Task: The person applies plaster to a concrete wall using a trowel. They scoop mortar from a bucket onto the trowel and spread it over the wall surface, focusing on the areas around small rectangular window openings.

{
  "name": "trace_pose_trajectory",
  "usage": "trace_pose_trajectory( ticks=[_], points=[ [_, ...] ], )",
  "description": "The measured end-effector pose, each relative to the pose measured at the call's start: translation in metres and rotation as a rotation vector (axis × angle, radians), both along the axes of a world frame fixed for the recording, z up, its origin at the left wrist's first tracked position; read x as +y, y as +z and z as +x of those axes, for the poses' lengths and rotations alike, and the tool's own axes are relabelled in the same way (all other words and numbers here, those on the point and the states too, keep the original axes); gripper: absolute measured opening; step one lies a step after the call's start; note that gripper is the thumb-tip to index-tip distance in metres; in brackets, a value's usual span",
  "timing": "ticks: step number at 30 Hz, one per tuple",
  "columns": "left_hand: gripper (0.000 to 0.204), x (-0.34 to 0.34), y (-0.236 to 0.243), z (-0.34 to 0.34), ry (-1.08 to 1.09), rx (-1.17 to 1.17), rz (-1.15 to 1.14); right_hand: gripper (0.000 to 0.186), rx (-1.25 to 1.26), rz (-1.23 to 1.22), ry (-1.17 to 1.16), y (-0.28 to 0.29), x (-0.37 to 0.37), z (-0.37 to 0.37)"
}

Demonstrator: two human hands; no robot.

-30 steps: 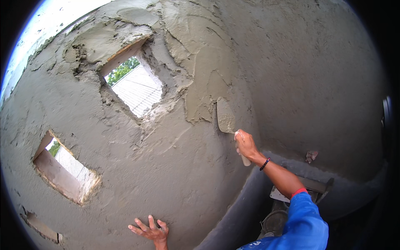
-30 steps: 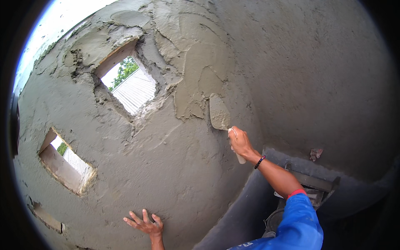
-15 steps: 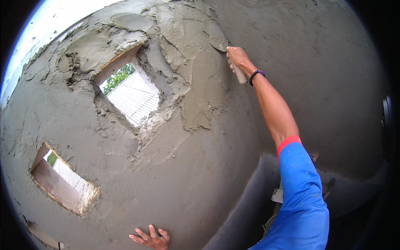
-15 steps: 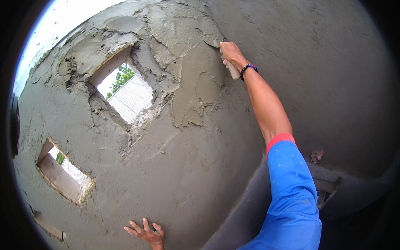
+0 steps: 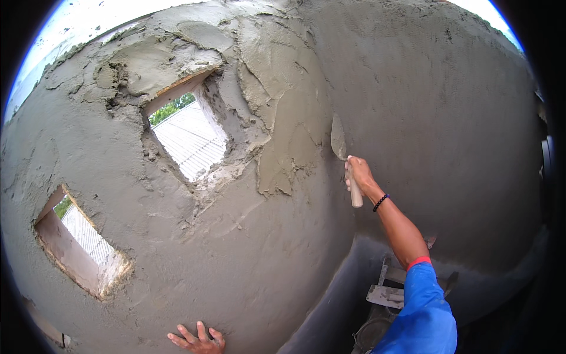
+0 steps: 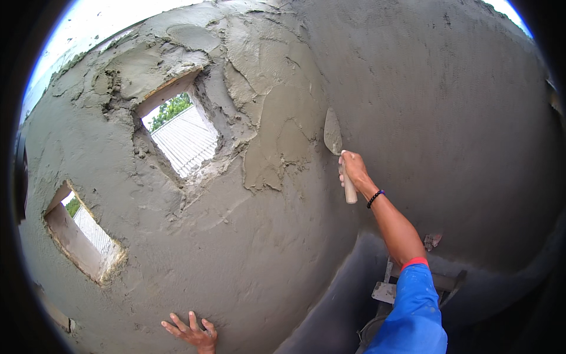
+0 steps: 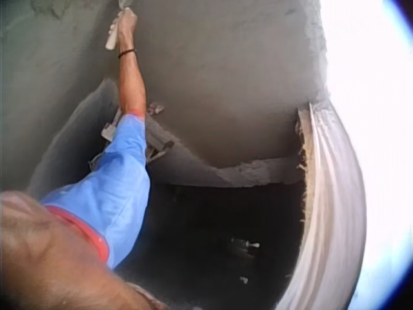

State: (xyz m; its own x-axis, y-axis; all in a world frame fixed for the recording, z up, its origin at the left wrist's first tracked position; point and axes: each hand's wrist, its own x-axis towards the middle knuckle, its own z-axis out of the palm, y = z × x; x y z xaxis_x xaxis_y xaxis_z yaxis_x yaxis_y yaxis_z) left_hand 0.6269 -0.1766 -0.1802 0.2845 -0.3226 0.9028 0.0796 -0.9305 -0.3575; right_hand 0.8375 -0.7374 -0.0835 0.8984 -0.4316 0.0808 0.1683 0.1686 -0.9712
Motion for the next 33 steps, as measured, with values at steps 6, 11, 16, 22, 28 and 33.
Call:
trace_pose_trajectory(
  ticks=[6,11,16,22,28,33],
  points=[
    [0.057,0.003,0.0,-0.003,0.032,0.025,-0.003,0.028,-0.306,-0.245,-0.01,0.195,-0.038,0.015],
    [0.058,0.003,-0.004,-0.002,0.025,0.023,-0.019,0.03,-0.244,-0.37,-0.115,0.268,-0.064,0.038],
    [0.057,0.003,-0.004,-0.002,0.029,0.036,-0.011,0.03,-0.122,-0.429,-0.052,0.216,-0.06,0.068],
    [0.057,-0.001,-0.002,0.002,0.028,0.003,-0.018,0.031,-0.191,-0.524,0.027,0.131,-0.034,0.06],
    [0.057,0.003,0.003,-0.001,0.039,-0.01,0.004,0.03,-0.128,-0.342,0.005,0.005,-0.021,0.055],
    [0.056,0.001,-0.003,0.003,0.028,0.016,0.002,0.03,-0.116,-0.101,-0.143,0.005,-0.019,0.044]
  ],
)
